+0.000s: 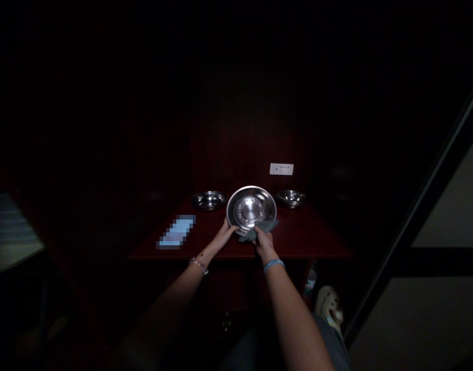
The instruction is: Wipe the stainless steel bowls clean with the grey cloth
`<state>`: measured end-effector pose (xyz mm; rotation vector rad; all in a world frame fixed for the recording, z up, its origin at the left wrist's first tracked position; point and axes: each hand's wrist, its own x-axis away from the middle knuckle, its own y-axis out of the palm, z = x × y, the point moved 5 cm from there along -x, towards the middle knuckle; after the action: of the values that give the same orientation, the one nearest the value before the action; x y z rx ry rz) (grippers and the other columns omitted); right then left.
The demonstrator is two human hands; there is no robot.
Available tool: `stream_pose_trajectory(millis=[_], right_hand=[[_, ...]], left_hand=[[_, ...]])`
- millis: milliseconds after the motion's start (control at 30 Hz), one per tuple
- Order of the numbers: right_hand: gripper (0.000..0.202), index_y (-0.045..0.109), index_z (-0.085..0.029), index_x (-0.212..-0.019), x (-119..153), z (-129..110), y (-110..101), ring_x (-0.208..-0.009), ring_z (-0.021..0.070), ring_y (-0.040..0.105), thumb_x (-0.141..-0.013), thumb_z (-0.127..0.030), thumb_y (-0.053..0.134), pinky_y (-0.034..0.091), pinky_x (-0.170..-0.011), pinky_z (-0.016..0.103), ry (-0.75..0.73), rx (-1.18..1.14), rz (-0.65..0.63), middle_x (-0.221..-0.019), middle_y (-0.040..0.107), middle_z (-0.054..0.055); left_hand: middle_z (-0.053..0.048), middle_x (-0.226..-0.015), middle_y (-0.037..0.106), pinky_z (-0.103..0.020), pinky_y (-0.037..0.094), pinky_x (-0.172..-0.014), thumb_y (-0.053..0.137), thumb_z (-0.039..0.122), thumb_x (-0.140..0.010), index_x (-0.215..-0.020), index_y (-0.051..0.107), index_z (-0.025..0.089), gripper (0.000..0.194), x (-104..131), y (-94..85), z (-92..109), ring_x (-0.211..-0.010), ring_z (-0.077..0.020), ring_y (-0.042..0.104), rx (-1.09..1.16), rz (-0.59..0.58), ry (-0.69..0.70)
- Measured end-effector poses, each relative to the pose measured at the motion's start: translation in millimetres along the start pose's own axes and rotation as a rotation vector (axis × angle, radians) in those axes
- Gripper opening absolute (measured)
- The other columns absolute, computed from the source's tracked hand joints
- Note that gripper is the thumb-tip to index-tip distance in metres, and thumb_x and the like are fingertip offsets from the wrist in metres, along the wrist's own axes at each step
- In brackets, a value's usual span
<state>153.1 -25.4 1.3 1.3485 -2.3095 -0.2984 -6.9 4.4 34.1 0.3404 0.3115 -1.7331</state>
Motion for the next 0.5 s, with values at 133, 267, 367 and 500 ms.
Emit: stream_pose_trajectory(millis=[133, 267, 367, 500], right_hand=[[0.009, 0.068, -0.014, -0.083, -5, -5, -5, -0.054, 0.0146, 0.066, -0.076, -0.009, 0.071, 0.053, -0.052, 0.023, -0.007, 0.025, -0.002, -0.063, 0.071, 0.002], [0.007, 0.07, -0.012, -0.077, -12, -13, -14, -0.054, 0.015, 0.066, -0.073, -0.006, 0.071, 0.054, -0.054, 0.023, -0.068, 0.075, -0.02, -0.061, 0.071, 0.003], [0.008, 0.071, -0.011, -0.076, -19, -18, -20, -0.055, 0.0142, 0.066, -0.071, -0.005, 0.072, 0.053, -0.054, 0.021, -0.127, 0.12, -0.032, -0.06, 0.071, 0.003], [0.007, 0.072, -0.013, -0.075, -23, -18, -23, -0.059, 0.0143, 0.068, -0.071, -0.007, 0.072, 0.054, -0.057, 0.02, -0.146, 0.128, -0.021, -0.064, 0.073, 0.002]], left_hand=[[-0.007, -0.124, 0.068, -0.039, 0.044, -0.109, 0.057, 0.022, -0.072, -0.125, 0.058, 0.021, 0.053, 1, -5.6, 1, -0.122, -0.024, 0.058, 0.073, 0.071, -0.085], [-0.005, -0.111, 0.07, -0.038, 0.048, -0.102, 0.054, 0.023, -0.068, -0.112, 0.063, 0.019, 0.045, -1, -9.4, -5, -0.113, -0.0238, 0.061, 0.11, 0.083, -0.112], [-0.006, -0.11, 0.071, -0.039, 0.049, -0.102, 0.053, 0.023, -0.067, -0.111, 0.063, 0.017, 0.046, -2, -11.3, -8, -0.112, -0.0244, 0.062, 0.127, 0.084, -0.117], [-0.008, -0.118, 0.071, -0.042, 0.044, -0.109, 0.056, 0.026, -0.071, -0.116, 0.064, 0.018, 0.046, 0, -11.9, -5, -0.119, -0.0273, 0.06, 0.067, 0.087, -0.082]])
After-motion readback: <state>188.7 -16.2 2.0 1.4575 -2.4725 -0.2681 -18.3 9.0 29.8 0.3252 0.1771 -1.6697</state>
